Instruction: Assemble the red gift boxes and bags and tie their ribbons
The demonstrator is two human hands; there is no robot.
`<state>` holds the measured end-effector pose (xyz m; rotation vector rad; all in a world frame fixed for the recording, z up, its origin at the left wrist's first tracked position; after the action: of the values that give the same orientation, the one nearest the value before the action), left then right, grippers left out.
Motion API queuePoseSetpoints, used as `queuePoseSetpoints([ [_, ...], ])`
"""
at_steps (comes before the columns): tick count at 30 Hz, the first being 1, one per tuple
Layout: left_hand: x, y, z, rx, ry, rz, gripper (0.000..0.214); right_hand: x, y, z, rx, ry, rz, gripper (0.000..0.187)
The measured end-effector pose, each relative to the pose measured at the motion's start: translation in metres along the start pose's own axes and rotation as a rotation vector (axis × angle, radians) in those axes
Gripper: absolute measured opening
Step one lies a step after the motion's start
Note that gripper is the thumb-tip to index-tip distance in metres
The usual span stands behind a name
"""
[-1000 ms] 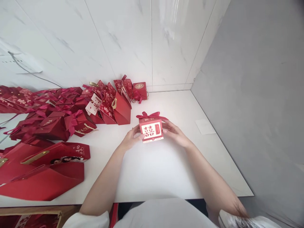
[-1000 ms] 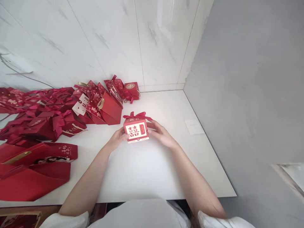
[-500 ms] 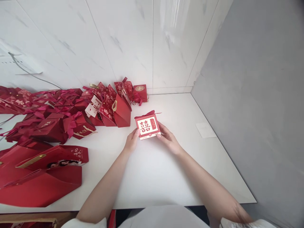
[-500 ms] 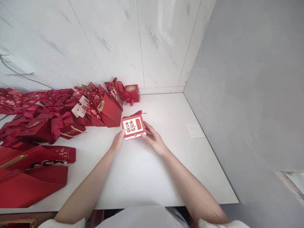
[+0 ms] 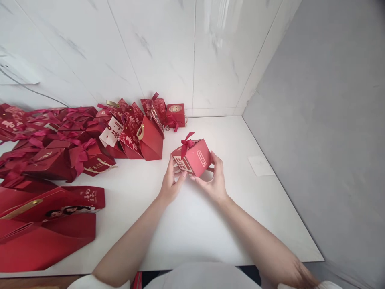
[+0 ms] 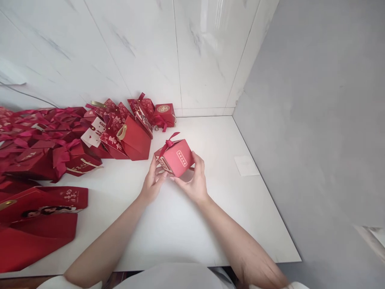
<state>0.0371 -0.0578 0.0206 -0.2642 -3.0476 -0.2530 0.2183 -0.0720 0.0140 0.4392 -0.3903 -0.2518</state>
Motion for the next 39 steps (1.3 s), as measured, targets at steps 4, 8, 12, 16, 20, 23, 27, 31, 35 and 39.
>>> queuePoseSetpoints([
  [4,-0.003,-0.003,-0.004,-0.083,-0.044,0.177,0.084,0.005,-0.005,0.022,0.198,-0.139,-0.022,0.102],
  [8,0.004,0.0,-0.001,-0.07,-0.138,0.23,0.066,0.007,-0.008,0.033,0.332,-0.173,0.037,0.095],
  [12,0.01,0.004,0.006,-0.06,-0.184,0.163,0.057,0.006,-0.008,0.031,0.337,-0.151,0.096,0.089],
  [16,0.011,0.005,0.011,0.007,-0.227,0.126,0.06,0.007,-0.005,0.025,0.281,-0.135,0.137,0.085],
  [20,0.012,0.006,0.009,0.017,-0.241,0.1,0.061,0.01,-0.002,0.021,0.295,-0.138,0.145,0.08],
  [23,0.012,0.006,0.004,-0.008,-0.209,0.083,0.06,0.012,0.001,0.02,0.317,-0.142,0.124,0.076],
  [27,0.014,0.006,0.003,-0.05,-0.188,0.051,0.059,0.013,0.002,0.02,0.345,-0.157,0.093,0.073],
  [31,0.015,0.008,0.007,-0.079,-0.203,0.043,0.058,0.012,0.001,0.019,0.359,-0.137,0.099,0.073],
  [35,0.017,0.007,0.012,-0.085,-0.224,0.037,0.057,0.01,0.001,0.017,0.367,-0.133,0.106,0.072],
  [39,0.017,0.004,0.013,0.033,-0.352,0.019,0.06,0.011,0.001,0.018,0.362,-0.125,0.12,0.07],
])
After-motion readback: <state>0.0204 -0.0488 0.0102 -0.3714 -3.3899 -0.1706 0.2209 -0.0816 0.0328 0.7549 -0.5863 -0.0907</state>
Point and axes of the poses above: each hand's wrist, its own y-axis towards the middle knuckle, its own x-axis out of the back of the hand, z = x × y, the point moved 2 cm from there along y, towards the middle knuckle, and after that the axes turned 4 degrees about -y, right-handed, at the moved point
